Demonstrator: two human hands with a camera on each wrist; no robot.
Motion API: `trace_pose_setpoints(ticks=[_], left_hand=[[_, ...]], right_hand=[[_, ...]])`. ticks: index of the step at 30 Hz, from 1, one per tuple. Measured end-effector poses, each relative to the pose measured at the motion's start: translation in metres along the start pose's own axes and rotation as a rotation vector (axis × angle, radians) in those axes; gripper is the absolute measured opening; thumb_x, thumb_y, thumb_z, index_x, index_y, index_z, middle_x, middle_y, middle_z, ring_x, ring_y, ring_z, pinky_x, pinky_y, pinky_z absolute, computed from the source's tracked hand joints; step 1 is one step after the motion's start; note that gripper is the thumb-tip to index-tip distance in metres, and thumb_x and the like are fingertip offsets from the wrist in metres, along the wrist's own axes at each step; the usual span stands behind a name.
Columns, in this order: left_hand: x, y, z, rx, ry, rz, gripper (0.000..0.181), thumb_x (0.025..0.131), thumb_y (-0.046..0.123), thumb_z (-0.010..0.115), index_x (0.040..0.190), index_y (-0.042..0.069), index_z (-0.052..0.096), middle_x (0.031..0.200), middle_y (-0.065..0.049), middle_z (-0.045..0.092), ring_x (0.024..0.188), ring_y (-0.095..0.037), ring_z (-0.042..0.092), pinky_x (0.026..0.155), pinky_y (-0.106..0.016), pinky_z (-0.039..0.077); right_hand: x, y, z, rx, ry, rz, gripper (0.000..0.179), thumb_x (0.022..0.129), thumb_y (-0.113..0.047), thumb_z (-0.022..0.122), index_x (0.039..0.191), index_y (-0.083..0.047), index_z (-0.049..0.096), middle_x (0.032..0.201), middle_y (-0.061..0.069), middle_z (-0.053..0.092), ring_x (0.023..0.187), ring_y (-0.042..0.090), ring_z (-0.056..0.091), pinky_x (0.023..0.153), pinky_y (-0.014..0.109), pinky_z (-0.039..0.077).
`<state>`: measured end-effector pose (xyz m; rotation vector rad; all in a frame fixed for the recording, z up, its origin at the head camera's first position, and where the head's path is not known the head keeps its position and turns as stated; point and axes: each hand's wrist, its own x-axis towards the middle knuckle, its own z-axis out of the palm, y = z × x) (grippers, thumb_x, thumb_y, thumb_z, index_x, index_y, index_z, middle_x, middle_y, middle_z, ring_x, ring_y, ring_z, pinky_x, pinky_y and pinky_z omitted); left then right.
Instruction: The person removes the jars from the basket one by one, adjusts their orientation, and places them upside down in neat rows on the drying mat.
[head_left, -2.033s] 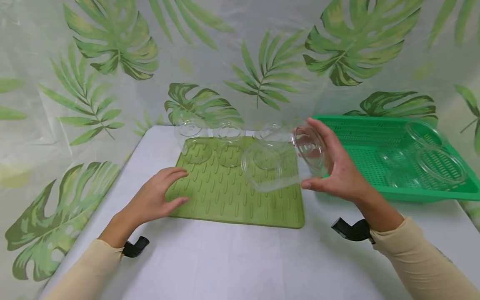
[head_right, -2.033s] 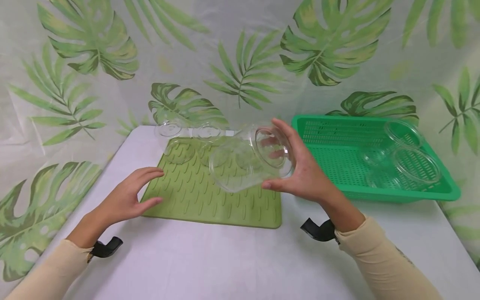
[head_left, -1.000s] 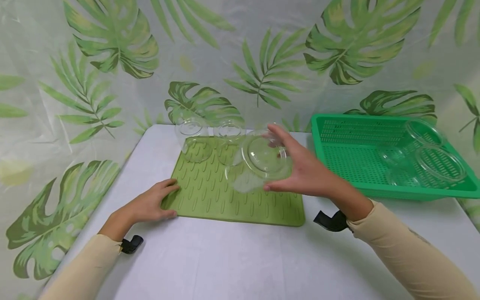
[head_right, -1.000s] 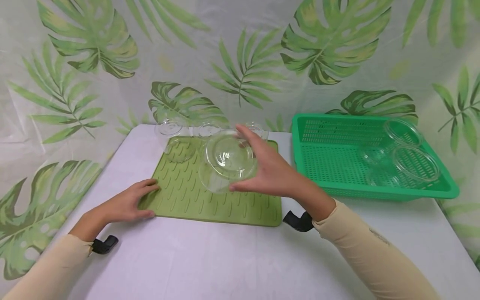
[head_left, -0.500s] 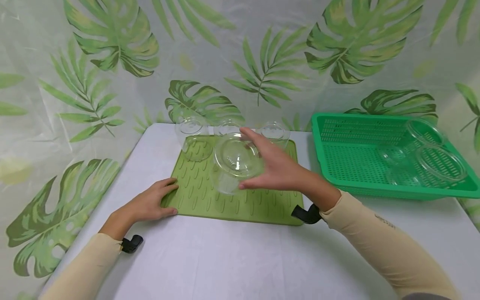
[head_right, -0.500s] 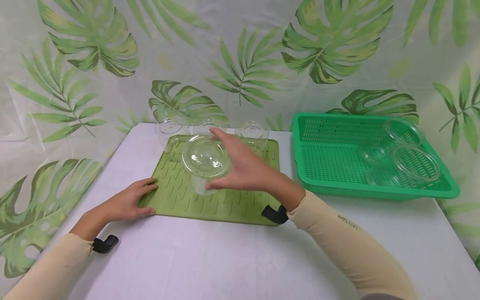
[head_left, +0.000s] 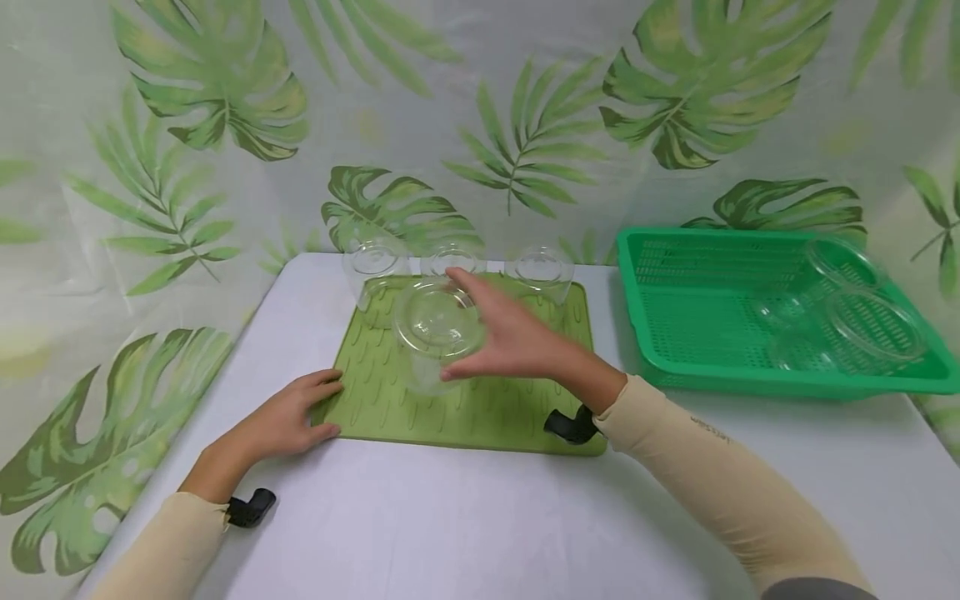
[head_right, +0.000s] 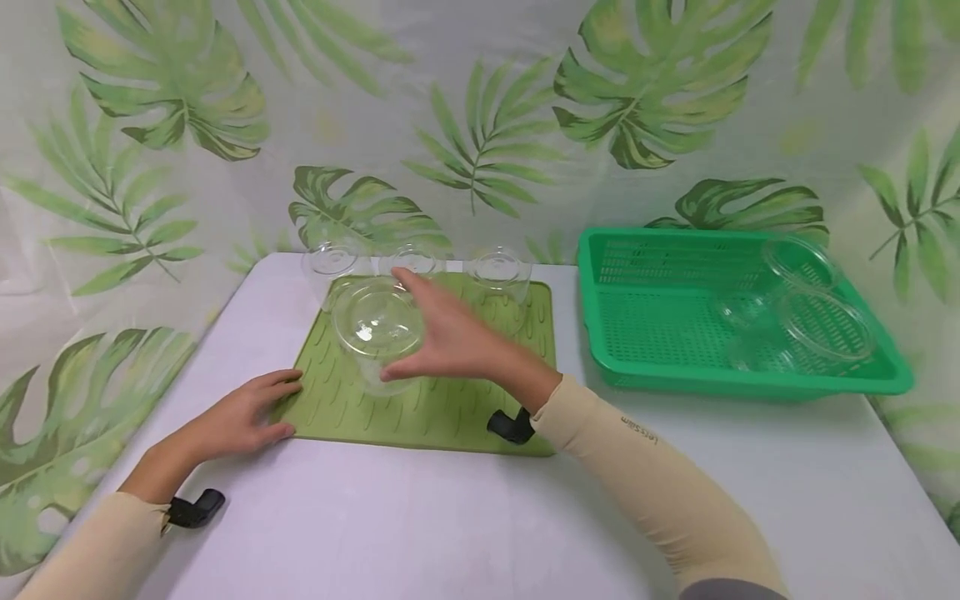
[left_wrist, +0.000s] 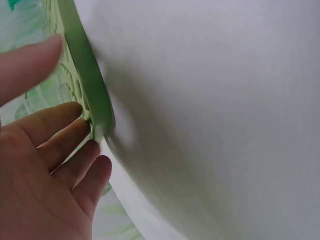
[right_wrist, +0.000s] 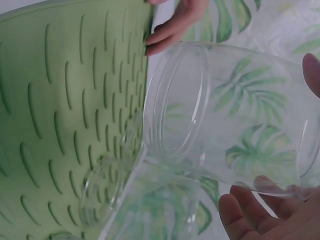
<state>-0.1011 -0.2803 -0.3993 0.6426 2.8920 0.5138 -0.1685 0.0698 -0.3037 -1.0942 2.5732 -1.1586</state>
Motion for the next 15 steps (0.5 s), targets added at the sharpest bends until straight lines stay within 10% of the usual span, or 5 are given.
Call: trace_pose_setpoints(ticks=[15], left_hand=[[-0.007,-0.004,0.004,-0.009,0.076,0.037,0.055,0.083,0.015,0.074,0.129,-0.011,0.059,0.145,-0.027,0.05,0.133,-0.048,0.048,0.107,-0.06,0.042]], right_hand=[[0.035,-0.001,0.034,0.008,-0.063,0.073,0.122,0.067,-0.045,0.09,0.159,-0.016,0.016,0.163,0.007,0.03,0.146,0.028,0.039,0.118,0.048,0.037]])
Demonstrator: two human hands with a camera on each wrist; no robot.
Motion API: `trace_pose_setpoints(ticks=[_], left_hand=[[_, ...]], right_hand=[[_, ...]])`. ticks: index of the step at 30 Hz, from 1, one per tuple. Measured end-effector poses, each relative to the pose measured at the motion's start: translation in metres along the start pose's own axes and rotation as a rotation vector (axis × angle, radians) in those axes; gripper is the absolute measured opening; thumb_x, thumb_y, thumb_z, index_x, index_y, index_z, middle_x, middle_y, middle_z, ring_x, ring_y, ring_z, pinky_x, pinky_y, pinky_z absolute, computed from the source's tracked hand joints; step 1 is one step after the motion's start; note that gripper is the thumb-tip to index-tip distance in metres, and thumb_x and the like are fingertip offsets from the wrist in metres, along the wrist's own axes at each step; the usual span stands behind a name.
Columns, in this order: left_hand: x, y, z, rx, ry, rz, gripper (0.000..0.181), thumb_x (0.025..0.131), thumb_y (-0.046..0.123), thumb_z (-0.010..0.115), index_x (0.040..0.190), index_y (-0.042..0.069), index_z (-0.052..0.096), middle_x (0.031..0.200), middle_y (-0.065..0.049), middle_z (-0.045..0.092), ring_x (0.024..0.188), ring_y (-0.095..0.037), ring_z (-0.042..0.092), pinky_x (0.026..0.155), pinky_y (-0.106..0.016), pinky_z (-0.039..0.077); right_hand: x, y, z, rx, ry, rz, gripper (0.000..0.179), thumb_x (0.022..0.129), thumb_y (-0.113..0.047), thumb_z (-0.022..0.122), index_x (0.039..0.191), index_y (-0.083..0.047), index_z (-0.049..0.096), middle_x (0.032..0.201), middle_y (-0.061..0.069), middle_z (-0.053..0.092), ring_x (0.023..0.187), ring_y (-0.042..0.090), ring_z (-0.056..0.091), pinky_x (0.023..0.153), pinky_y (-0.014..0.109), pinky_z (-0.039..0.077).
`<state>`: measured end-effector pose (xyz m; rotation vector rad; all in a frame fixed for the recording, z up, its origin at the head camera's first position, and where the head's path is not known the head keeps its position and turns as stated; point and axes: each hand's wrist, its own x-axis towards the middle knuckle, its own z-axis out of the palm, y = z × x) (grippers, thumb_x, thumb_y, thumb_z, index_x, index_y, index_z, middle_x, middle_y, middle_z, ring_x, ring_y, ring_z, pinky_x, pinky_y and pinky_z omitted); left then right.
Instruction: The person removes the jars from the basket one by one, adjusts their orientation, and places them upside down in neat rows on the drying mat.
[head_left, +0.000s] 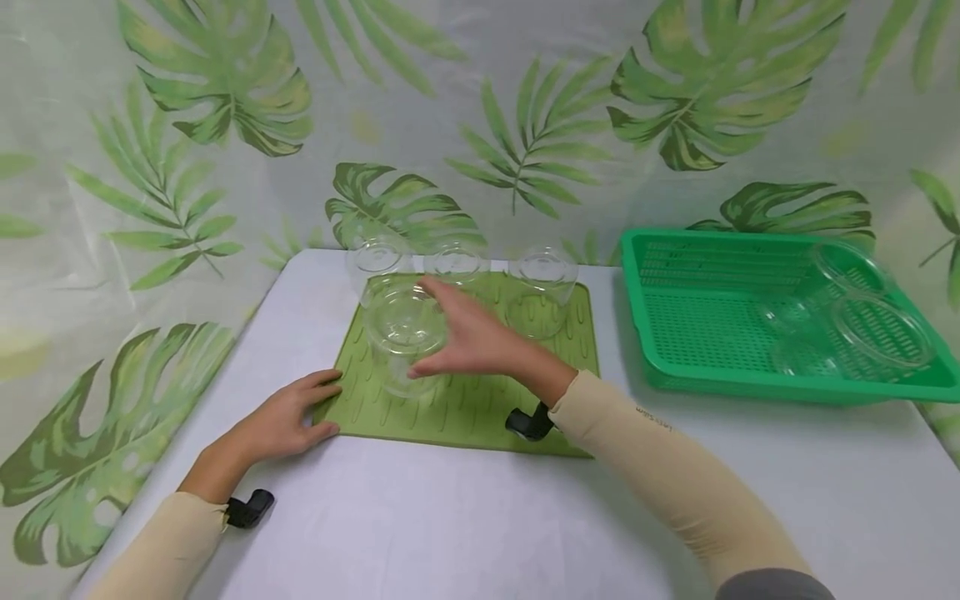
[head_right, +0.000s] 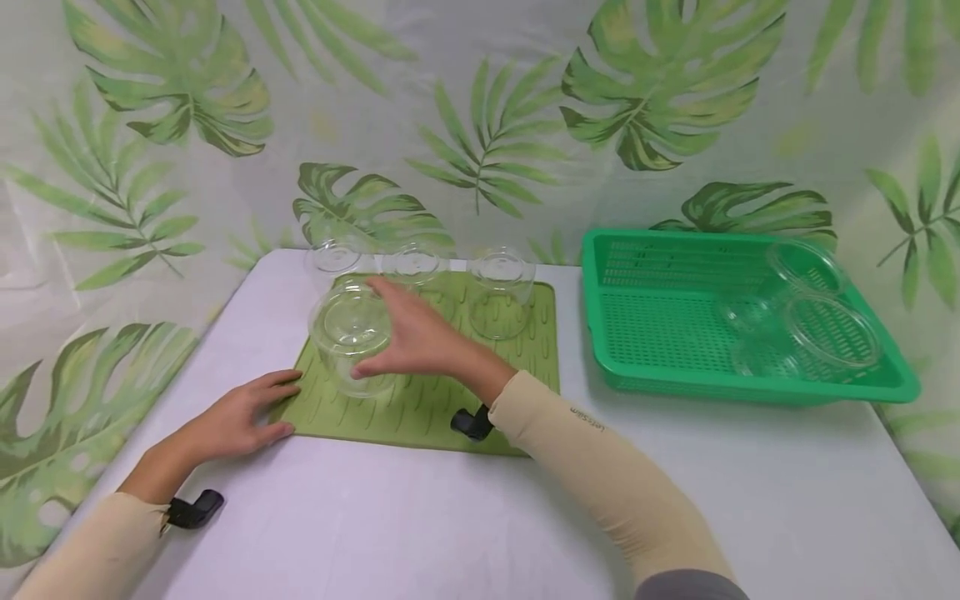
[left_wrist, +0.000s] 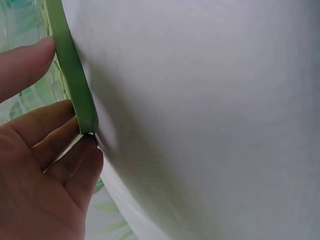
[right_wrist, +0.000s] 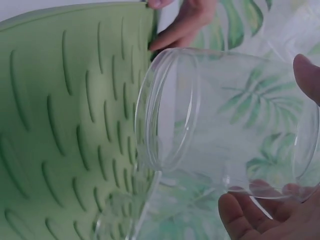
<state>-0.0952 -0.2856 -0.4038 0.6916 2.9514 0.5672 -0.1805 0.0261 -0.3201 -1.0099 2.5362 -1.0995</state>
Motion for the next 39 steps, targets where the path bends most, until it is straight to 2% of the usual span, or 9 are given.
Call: trace_pose_setpoints(ticks=[7,18,28,39], left_hand=[[0.002,0.004,-0.004,0.009,-0.039,-0.036,0.055,0.087,0.019,0.072,0.131,-0.011,0.057,0.147,-0.026,0.047,0.134,-0.049,0.046,0.107,-0.061,0.042],[-0.003,-0.003,-0.004,0.01,-0.007,-0.035,0.052,0.087,0.016,0.071,0.129,-0.013,0.059,0.146,-0.026,0.049,0.134,-0.048,0.047,0.107,-0.061,0.041],[-0.002,0.0,-0.006,-0.013,-0.039,-0.045,0.057,0.087,0.021,0.072,0.131,-0.013,0.057,0.148,-0.026,0.046,0.135,-0.049,0.044,0.108,-0.062,0.04],[-0.001,0.003,-0.003,-0.008,-0.023,-0.034,0.055,0.086,0.02,0.074,0.127,-0.014,0.059,0.146,-0.026,0.048,0.133,-0.049,0.047,0.106,-0.061,0.042]], right_hand=[[0.012,0.005,0.013,0.027,-0.002,0.035,0.12,0.069,-0.045,0.09,0.159,-0.02,0.015,0.161,0.006,0.033,0.147,0.028,0.037,0.118,0.05,0.037],[0.03,0.004,0.036,0.121,0.013,0.122,0.118,0.07,-0.042,0.089,0.159,-0.02,0.015,0.162,0.007,0.032,0.145,0.029,0.04,0.115,0.05,0.041],[0.038,0.002,0.049,0.162,0.01,0.106,0.114,0.071,-0.035,0.09,0.159,-0.023,0.018,0.16,0.01,0.036,0.144,0.031,0.042,0.114,0.052,0.041],[0.039,0.002,0.059,0.145,0.002,0.135,0.117,0.072,-0.036,0.089,0.16,-0.026,0.013,0.161,0.007,0.035,0.146,0.029,0.04,0.116,0.051,0.04]])
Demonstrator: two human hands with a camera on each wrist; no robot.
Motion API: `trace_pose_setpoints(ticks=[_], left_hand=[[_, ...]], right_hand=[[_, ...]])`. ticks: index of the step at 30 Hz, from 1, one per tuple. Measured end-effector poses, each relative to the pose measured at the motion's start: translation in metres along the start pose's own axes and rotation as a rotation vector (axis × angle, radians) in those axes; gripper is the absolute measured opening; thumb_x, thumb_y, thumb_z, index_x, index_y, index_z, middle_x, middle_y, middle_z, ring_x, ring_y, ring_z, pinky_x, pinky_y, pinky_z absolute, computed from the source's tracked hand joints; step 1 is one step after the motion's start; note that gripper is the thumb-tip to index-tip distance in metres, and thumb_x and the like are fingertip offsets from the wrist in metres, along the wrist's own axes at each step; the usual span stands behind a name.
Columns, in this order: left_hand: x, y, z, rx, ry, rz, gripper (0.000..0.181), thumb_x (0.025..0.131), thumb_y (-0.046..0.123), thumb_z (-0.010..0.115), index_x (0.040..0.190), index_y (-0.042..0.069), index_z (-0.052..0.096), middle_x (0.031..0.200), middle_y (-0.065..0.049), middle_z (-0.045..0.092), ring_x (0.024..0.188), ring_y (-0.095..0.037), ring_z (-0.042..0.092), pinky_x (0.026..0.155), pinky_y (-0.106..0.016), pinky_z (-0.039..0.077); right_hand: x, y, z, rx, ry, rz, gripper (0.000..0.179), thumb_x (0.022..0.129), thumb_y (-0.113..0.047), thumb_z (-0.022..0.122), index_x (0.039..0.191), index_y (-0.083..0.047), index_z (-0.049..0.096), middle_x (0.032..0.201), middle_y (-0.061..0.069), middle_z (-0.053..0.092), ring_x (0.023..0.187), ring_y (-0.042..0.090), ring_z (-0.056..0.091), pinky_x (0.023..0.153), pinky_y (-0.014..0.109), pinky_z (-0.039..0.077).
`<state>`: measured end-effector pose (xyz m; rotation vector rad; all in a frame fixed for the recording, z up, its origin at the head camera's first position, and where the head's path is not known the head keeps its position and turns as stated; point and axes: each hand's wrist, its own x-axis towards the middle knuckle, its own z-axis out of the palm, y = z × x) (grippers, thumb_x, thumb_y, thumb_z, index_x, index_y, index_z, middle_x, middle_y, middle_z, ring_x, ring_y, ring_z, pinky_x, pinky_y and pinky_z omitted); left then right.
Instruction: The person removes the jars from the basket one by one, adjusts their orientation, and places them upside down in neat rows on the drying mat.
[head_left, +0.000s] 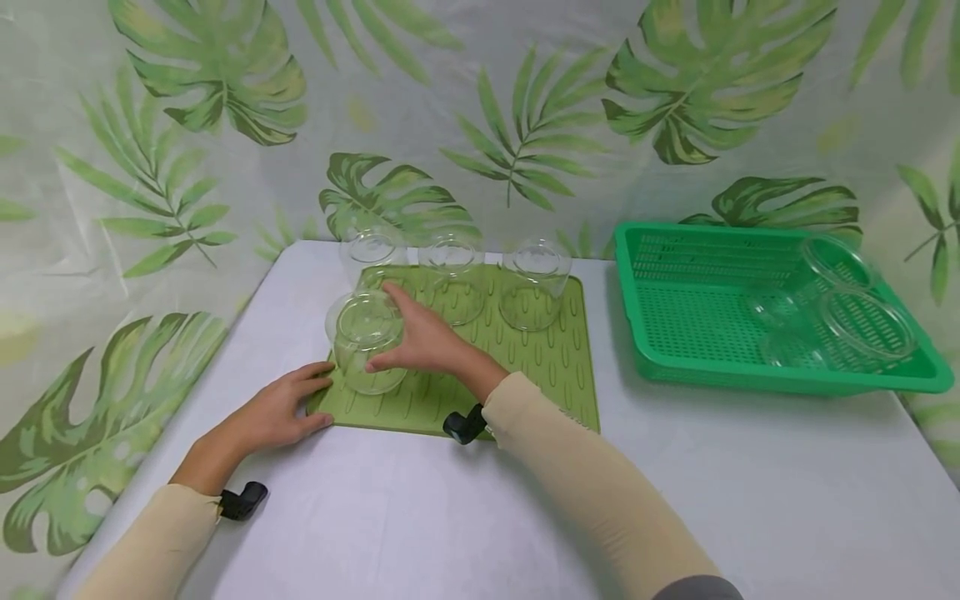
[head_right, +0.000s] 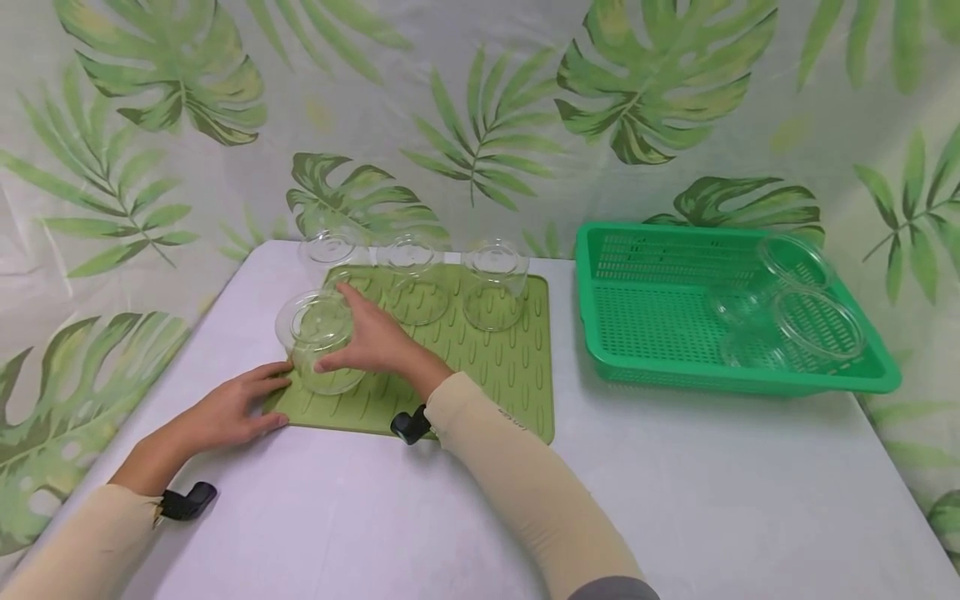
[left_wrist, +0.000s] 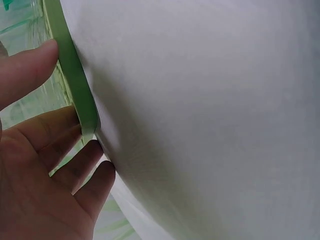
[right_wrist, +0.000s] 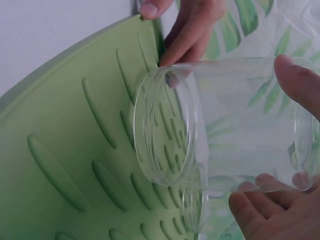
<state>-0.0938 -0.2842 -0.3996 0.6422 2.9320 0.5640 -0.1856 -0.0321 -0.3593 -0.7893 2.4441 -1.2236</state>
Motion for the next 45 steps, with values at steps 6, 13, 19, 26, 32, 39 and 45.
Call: trace_pose_setpoints(ticks=[6,13,19,26,32,39,45], left_hand=[[0.001,0.001,0.0,0.008,-0.005,-0.001,0.054,0.085,0.02,0.074,0.126,-0.014,0.06,0.146,-0.026,0.049,0.133,-0.048,0.048,0.107,-0.06,0.042],[0.001,0.001,0.0,0.007,0.005,0.006,0.054,0.084,0.02,0.075,0.125,-0.014,0.061,0.144,-0.027,0.05,0.132,-0.048,0.048,0.107,-0.061,0.042],[0.001,-0.001,0.003,0.01,0.034,0.022,0.053,0.083,0.018,0.075,0.124,-0.014,0.061,0.142,-0.029,0.051,0.131,-0.049,0.049,0.106,-0.061,0.041],[-0.003,0.001,0.006,0.062,0.072,0.081,0.049,0.085,0.013,0.073,0.123,-0.015,0.061,0.136,-0.028,0.057,0.127,-0.048,0.051,0.105,-0.06,0.042],[0.0,0.003,0.003,0.087,0.065,0.129,0.044,0.086,0.013,0.073,0.119,-0.015,0.064,0.132,-0.029,0.059,0.123,-0.047,0.055,0.103,-0.059,0.045],[0.005,0.004,0.003,0.111,0.047,0.116,0.043,0.085,0.012,0.074,0.119,-0.014,0.065,0.132,-0.028,0.059,0.124,-0.047,0.053,0.104,-0.058,0.045],[0.001,0.006,0.002,0.102,0.023,0.077,0.044,0.087,0.012,0.072,0.12,-0.015,0.063,0.134,-0.03,0.057,0.125,-0.048,0.053,0.105,-0.058,0.045]], right_hand=[[0.0,0.001,0.004,0.017,0.003,-0.01,0.113,0.075,-0.036,0.087,0.16,-0.025,0.013,0.163,0.005,0.032,0.147,0.028,0.038,0.117,0.051,0.038],[0.001,0.002,0.009,0.035,0.017,-0.024,0.111,0.078,-0.036,0.085,0.16,-0.024,0.012,0.164,0.005,0.03,0.148,0.028,0.036,0.119,0.048,0.036],[0.002,0.005,0.013,0.045,0.013,-0.047,0.109,0.08,-0.034,0.083,0.16,-0.025,0.01,0.165,0.006,0.027,0.149,0.029,0.035,0.12,0.047,0.035],[0.001,0.005,0.014,0.059,0.01,-0.048,0.111,0.08,-0.031,0.084,0.16,-0.027,0.008,0.165,0.006,0.027,0.148,0.03,0.036,0.119,0.049,0.036],[0.001,0.003,0.014,0.087,0.011,-0.044,0.116,0.078,-0.029,0.086,0.161,-0.023,0.005,0.165,0.009,0.024,0.15,0.031,0.032,0.12,0.05,0.034],[-0.003,0.005,0.012,0.076,0.017,-0.03,0.124,0.077,-0.035,0.086,0.161,-0.021,-0.004,0.168,0.009,0.011,0.154,0.029,0.02,0.122,0.051,0.029],[-0.026,0.005,0.002,-0.114,0.053,-0.153,0.117,0.081,-0.046,0.079,0.161,-0.022,-0.003,0.168,0.009,0.014,0.155,0.029,0.018,0.123,0.056,0.024]])
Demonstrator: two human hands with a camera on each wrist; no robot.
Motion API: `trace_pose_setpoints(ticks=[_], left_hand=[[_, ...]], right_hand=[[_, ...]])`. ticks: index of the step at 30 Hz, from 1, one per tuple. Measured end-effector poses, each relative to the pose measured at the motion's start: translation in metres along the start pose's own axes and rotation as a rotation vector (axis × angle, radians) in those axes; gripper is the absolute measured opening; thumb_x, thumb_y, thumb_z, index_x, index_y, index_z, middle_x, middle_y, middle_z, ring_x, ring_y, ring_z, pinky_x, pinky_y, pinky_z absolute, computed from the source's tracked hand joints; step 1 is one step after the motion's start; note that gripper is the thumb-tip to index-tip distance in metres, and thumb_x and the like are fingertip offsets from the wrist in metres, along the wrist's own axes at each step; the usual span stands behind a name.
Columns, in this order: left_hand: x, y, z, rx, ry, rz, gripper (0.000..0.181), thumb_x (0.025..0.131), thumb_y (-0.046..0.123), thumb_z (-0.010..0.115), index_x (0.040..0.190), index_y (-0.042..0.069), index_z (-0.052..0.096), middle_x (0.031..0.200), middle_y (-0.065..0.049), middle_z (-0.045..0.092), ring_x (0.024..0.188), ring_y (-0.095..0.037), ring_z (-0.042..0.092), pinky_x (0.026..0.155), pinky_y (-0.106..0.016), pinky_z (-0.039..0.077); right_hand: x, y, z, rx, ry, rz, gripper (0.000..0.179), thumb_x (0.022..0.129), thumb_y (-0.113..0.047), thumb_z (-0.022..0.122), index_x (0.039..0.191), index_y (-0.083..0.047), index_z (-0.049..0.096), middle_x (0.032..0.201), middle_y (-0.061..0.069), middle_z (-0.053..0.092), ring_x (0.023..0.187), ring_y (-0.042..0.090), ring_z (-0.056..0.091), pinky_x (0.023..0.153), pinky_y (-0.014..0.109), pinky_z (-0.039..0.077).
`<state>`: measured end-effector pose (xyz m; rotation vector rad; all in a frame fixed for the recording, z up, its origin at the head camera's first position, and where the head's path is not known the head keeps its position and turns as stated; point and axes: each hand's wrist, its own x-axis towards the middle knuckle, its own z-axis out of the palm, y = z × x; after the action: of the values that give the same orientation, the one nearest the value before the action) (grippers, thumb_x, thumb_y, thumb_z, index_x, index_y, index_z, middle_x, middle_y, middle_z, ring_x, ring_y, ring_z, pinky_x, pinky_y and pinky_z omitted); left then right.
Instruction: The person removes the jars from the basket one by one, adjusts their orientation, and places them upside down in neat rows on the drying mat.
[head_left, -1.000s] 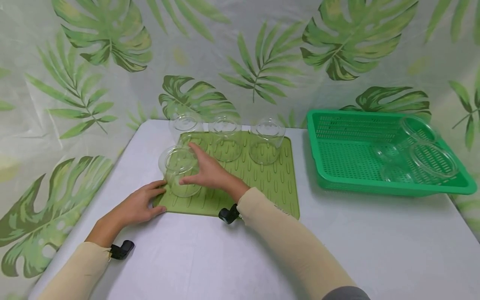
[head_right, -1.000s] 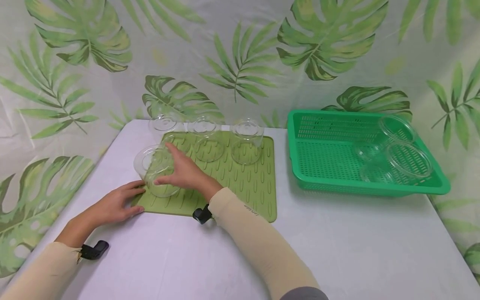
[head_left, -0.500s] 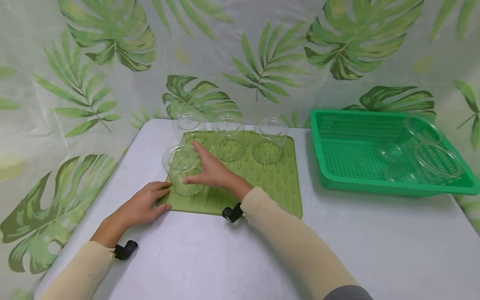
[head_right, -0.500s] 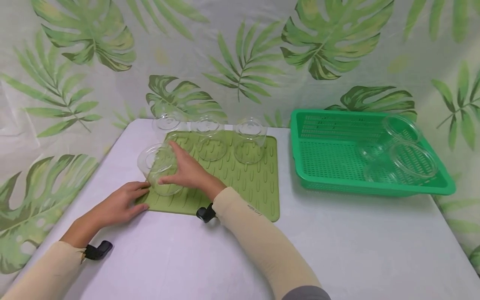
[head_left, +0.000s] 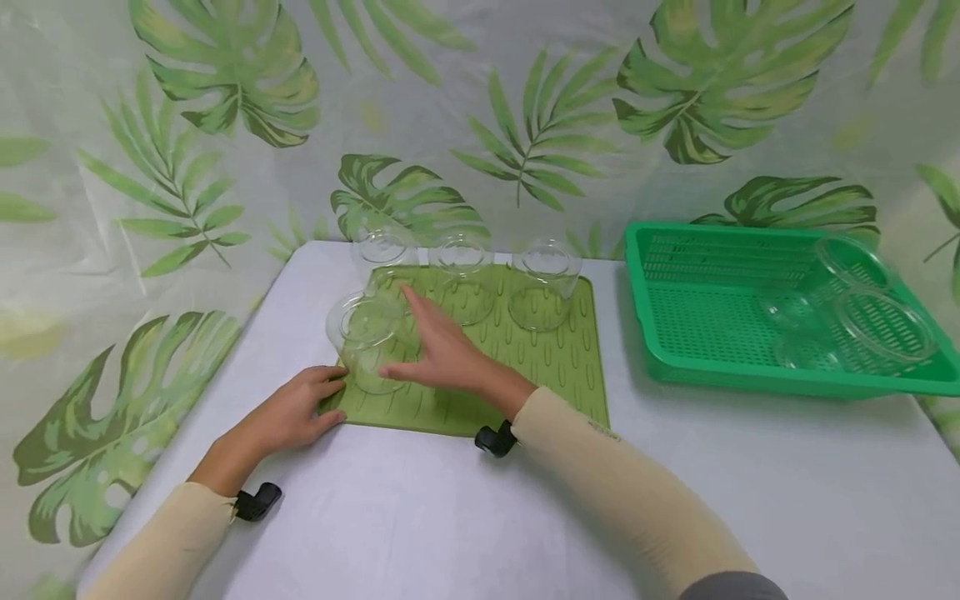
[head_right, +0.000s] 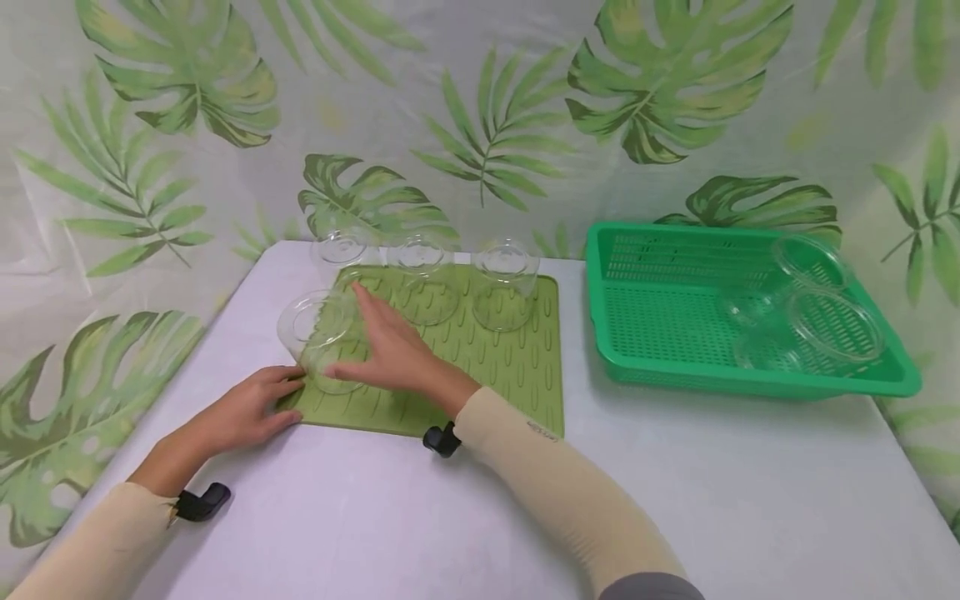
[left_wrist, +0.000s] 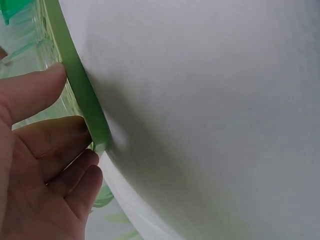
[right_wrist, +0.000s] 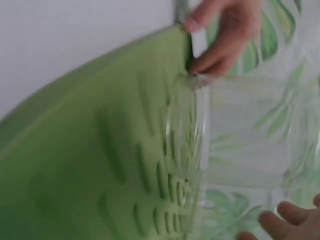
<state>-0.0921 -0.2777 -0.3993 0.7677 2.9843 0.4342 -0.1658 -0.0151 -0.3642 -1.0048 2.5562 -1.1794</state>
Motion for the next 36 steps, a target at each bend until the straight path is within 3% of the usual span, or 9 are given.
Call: trace_pose_setpoints(ticks=[4,8,15,24,29,36], left_hand=[[0.0,0.001,0.001,-0.008,-0.005,-0.006,0.044,0.088,0.013,0.071,0.121,-0.014,0.063,0.135,-0.03,0.057,0.126,-0.047,0.053,0.105,-0.058,0.045],[-0.002,0.001,0.002,-0.004,0.013,-0.004,0.044,0.087,0.013,0.072,0.121,-0.014,0.063,0.135,-0.029,0.057,0.126,-0.047,0.053,0.105,-0.058,0.044],[-0.006,0.0,0.0,-0.006,0.041,-0.005,0.046,0.085,0.012,0.072,0.122,-0.013,0.063,0.132,-0.029,0.059,0.124,-0.048,0.053,0.104,-0.059,0.044],[-0.002,0.0,0.001,-0.005,0.037,0.002,0.045,0.084,0.012,0.073,0.12,-0.012,0.064,0.131,-0.029,0.059,0.123,-0.047,0.054,0.104,-0.059,0.045],[0.002,0.003,0.002,-0.003,0.019,0.0,0.043,0.085,0.013,0.073,0.119,-0.011,0.065,0.132,-0.028,0.059,0.125,-0.047,0.053,0.105,-0.058,0.044],[0.001,0.003,0.003,0.008,0.04,0.005,0.042,0.084,0.012,0.074,0.118,-0.012,0.066,0.131,-0.028,0.059,0.124,-0.046,0.054,0.104,-0.058,0.045]], right_hand=[[-0.03,-0.002,-0.018,-0.162,0.035,-0.15,0.11,0.084,-0.046,0.077,0.161,-0.014,0.005,0.167,0.01,0.019,0.154,0.029,0.022,0.124,0.055,0.023],[-0.059,-0.005,-0.045,-0.22,0.058,-0.224,0.1,0.085,-0.04,0.077,0.159,-0.01,0.017,0.164,0.012,0.028,0.152,0.029,0.027,0.122,0.054,0.028],[-0.092,-0.001,-0.088,-0.269,0.085,-0.214,0.093,0.085,-0.033,0.077,0.157,-0.007,0.023,0.163,0.012,0.029,0.15,0.031,0.03,0.12,0.055,0.032],[-0.114,0.01,-0.109,-0.344,0.09,-0.174,0.091,0.086,-0.035,0.077,0.156,-0.009,0.025,0.163,0.012,0.027,0.15,0.032,0.03,0.118,0.056,0.034],[-0.129,0.022,-0.124,-0.366,0.153,-0.18,0.093,0.082,-0.028,0.082,0.154,-0.003,0.028,0.16,0.016,0.03,0.147,0.036,0.033,0.115,0.06,0.034],[-0.15,0.038,-0.157,-0.396,0.247,-0.171,0.094,0.077,-0.016,0.084,0.152,0.004,0.03,0.157,0.024,0.032,0.143,0.045,0.033,0.11,0.065,0.032]])
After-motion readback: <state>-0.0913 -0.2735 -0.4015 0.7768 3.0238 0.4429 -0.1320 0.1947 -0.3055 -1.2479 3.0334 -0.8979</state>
